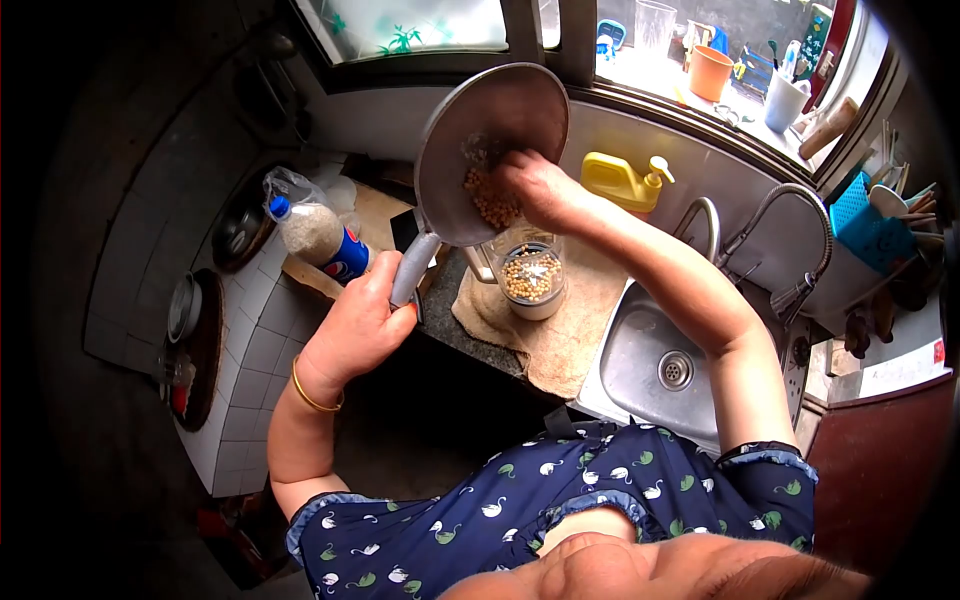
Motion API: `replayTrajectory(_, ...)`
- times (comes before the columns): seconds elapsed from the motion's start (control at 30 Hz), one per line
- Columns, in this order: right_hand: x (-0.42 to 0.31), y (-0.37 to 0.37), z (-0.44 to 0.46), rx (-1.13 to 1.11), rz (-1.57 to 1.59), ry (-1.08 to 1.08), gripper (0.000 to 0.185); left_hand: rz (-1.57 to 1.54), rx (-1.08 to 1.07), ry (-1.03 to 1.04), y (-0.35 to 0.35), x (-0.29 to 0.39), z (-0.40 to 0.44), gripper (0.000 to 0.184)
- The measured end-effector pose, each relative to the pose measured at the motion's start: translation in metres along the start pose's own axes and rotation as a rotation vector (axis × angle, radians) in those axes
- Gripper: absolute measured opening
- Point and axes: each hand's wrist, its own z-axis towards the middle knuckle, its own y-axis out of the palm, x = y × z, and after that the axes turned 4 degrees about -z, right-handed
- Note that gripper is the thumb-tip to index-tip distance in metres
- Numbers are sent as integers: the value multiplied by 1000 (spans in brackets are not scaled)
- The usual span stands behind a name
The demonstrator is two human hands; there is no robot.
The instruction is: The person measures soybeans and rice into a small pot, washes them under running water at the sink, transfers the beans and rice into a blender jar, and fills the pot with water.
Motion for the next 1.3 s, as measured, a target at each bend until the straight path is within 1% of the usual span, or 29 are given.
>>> replayTrajectory(0.1,-10,-4,-13,-192,-45,-18,27,15,9,10,2,-3,-1,38)
replayTrajectory(0.13,-14,-7,-15,-215,-24,-10,29,21,1,3,2,-2,-1,37)
replayTrajectory(0.2,-24,-20,-18,-309,12,18,26,32,-9,-21,1,3,-1,37)
replayTrajectory(0.23,-28,-26,-18,-358,30,23,25,30,-8,6,2,2,-1,34)
replayTrajectory(0.3,-36,-39,-14,-363,28,-6,24,33,16,49,6,-3,-6,29)
replayTrajectory(0.33,-33,-38,-10,-283,16,5,23,22,2,35,5,1,-7,27)
replayTrajectory(0.37,-30,-36,-6,-203,5,18,23,34,-7,81,6,-7,-8,28)
replayTrajectory(0.43,-28,-33,13,111,-74,-78,24,85,42,142,9,-11,-11,29)
replayTrajectory(0.47,-27,-37,20,264,-157,-192,30,115,14,46,9,-11,-13,34)
replayTrajectory(0.5,-25,-36,24,306,-162,-122,35,104,10,43,9,-8,-13,35)
replayTrajectory(0.57,-24,-29,33,379,-190,-75,38,80,-4,43,9,-6,-15,36)
replayTrajectory(0.6,-24,-26,34,375,-162,-69,40,78,-20,48,9,-7,-14,37)
replayTrajectory(0.7,-24,-9,31,306,-106,-18,37,69,-16,76,9,-12,-13,36)
replayTrajectory(0.8,-12,10,25,47,74,-72,29,78,5,86,12,-13,-14,36)
replayTrajectory(0.87,-9,21,15,-77,71,-108,24,97,6,67,12,-11,-15,36)
replayTrajectory(0.93,-12,20,6,-207,86,-124,19,107,4,60,11,-10,-15,36)
replayTrajectory(1.03,-27,-10,-6,-373,23,-92,21,111,-2,57,13,-10,-13,37)
replayTrajectory(1.13,-35,-27,-11,-435,36,-104,21,107,-1,47,13,-12,-12,37)
replayTrajectory(1.23,-25,-31,-12,-458,0,-147,21,88,6,51,13,-10,-11,34)
replayTrajectory(1.27,-23,-32,-9,-424,82,-82,22,75,3,61,13,-11,-10,33)
replayTrajectory(1.3,-22,-33,-6,-318,81,-79,25,62,1,72,12,-12,-9,32)
